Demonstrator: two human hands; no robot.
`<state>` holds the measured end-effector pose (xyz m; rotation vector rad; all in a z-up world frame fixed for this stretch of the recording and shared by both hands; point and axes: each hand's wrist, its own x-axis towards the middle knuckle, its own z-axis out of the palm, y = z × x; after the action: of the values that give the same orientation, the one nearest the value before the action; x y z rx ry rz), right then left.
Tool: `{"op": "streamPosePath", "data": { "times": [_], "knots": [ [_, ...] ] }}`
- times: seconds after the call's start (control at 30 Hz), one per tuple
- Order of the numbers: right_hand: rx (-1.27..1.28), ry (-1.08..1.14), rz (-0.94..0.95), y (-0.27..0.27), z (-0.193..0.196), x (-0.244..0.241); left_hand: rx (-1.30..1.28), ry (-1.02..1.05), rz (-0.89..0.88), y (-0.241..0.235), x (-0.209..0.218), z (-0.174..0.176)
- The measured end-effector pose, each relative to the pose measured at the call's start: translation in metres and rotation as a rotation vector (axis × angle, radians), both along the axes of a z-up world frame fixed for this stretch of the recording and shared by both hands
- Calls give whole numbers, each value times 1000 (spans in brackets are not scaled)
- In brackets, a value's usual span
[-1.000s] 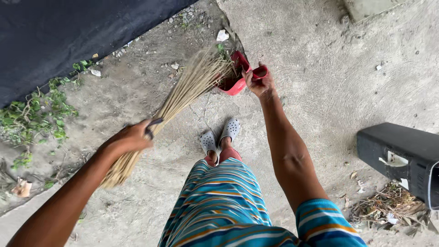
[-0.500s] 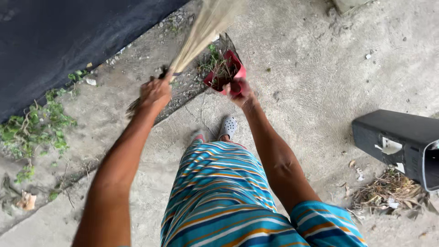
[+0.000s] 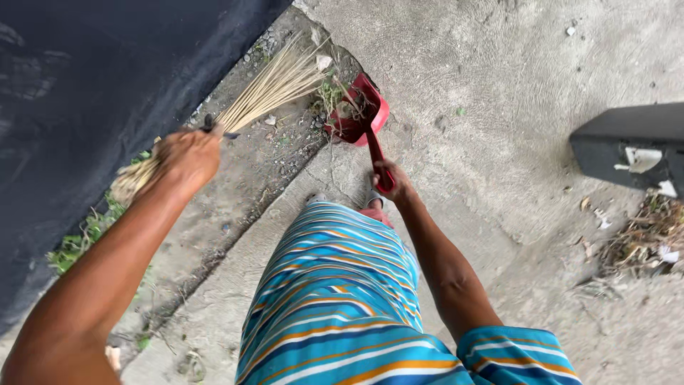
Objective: The person sweeps debris from a concrete surface using a traditional broom and a red dustpan. They gather leaves and small trash into the dustpan and then transfer the collected debris into a nearby black bin.
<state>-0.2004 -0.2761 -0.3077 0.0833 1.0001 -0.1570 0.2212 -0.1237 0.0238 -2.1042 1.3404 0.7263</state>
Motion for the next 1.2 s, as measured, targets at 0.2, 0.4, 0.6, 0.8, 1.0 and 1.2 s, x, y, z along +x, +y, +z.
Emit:
{"op": "streamPosePath", "data": {
  "times": [0.2, 0.4, 0.6, 0.8, 1.0, 1.2],
  "knots": [
    [-58, -28, 12, 59, 19, -28, -127, 14, -31, -34, 8, -42],
    [-80, -126, -83, 80, 15, -26, -102, -128, -237, -113, -10, -202],
    [36, -106, -180, 91, 11, -37, 50, -68, -335, -30, 11, -158],
    [81, -84, -165, 79, 0, -32, 102, -100, -202, 55, 44, 0],
    [-17, 98, -35, 43, -12, 1, 113, -74, 77, 81, 83, -5],
    [31, 59, -84, 7, 0, 48, -255, 600, 911, 113, 26, -214]
  ]
}}
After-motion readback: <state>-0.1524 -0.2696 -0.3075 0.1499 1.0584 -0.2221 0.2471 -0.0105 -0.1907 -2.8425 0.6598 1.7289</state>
